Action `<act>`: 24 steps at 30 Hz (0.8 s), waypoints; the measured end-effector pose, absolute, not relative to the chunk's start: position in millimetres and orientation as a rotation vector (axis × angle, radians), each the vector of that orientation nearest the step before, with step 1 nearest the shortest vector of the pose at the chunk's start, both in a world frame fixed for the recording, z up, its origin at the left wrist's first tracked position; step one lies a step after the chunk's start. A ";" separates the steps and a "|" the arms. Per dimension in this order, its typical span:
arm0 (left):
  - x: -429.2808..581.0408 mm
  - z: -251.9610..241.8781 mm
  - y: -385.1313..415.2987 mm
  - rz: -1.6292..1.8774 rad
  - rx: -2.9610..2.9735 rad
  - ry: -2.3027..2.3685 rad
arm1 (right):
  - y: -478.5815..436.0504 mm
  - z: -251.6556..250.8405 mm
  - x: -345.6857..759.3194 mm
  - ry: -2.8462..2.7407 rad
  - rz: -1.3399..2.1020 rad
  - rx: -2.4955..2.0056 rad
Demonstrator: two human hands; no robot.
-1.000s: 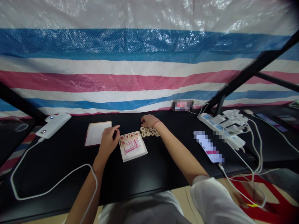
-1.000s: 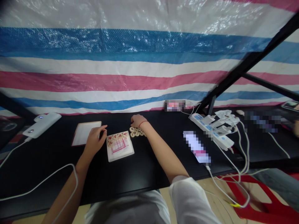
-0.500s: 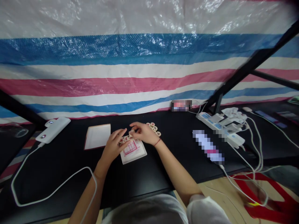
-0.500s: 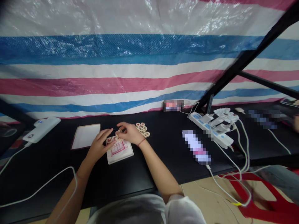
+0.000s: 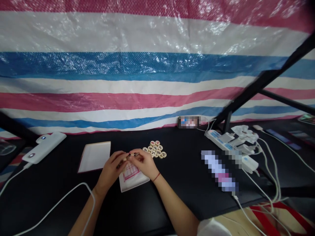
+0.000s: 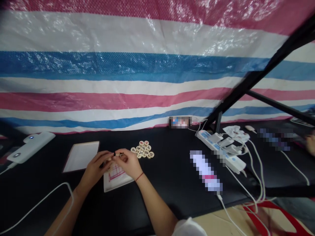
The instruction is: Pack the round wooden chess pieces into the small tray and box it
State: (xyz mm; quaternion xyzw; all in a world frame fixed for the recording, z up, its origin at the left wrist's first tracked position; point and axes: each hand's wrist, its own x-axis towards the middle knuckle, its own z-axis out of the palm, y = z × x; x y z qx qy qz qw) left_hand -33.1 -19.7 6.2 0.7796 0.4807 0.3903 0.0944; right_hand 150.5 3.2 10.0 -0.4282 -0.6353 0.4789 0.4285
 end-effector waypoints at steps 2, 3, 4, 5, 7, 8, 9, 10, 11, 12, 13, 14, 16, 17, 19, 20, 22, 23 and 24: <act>-35.9 6.5 -19.1 1.185 2.282 1.465 | 3.2 11.5 151.1 -1.643 1.048 -1.050; -37.3 7.0 -19.2 1.195 2.266 1.480 | 3.3 12.8 151.8 -1.674 0.961 -1.042; -38.5 7.8 -19.6 1.202 2.253 1.487 | 3.4 14.4 152.7 -1.701 0.879 -1.040; -39.5 8.8 -20.1 1.211 2.244 1.491 | 3.5 16.0 153.8 -1.718 0.807 -1.046; -40.8 11.4 -21.1 1.226 2.233 1.495 | 3.5 18.7 156.4 -1.725 0.697 -1.074; -41.1 12.6 -21.4 1.232 2.229 1.499 | 3.6 19.5 157.9 -1.725 0.650 -1.087; -41.2 13.7 -21.5 1.236 2.226 1.500 | 3.8 19.8 159.4 -1.727 0.600 -1.092; -41.0 14.5 -21.4 1.241 2.220 1.503 | 4.1 19.7 161.0 -1.733 0.545 -1.091; -40.6 15.0 -21.2 1.250 2.214 1.507 | 4.6 19.1 162.6 -1.741 0.481 -1.086; -40.1 15.1 -20.9 1.256 2.207 1.510 | 5.2 18.3 164.0 -1.751 0.412 -1.075; -39.5 14.8 -20.5 1.260 2.200 1.511 | 6.0 17.4 165.3 -1.759 0.342 -1.059; -38.9 14.3 -20.2 1.261 2.194 1.510 | 6.8 16.4 166.3 -1.766 0.278 -1.042; -37.8 13.2 -19.8 1.237 2.194 1.501 | 8.3 14.9 167.6 -1.778 0.188 -1.014; -37.4 12.7 -19.6 1.217 2.200 1.498 | 8.9 14.5 168.0 -1.787 0.160 -1.004; -36.9 12.3 -19.6 1.186 2.220 1.506 | 9.6 14.3 168.8 -1.813 0.131 -0.994; -36.9 12.4 -19.7 1.178 2.230 1.517 | 9.7 14.5 169.5 -1.828 0.123 -0.992; -37.1 13.1 -20.2 1.175 2.239 1.539 | 10.2 15.5 171.6 -1.845 0.109 -0.983; -37.2 13.6 -20.6 1.175 2.236 1.546 | 10.6 16.0 173.0 -1.843 0.100 -0.980; -37.3 14.2 -21.1 1.168 2.230 1.546 | 11.3 16.5 174.7 -1.834 0.089 -0.980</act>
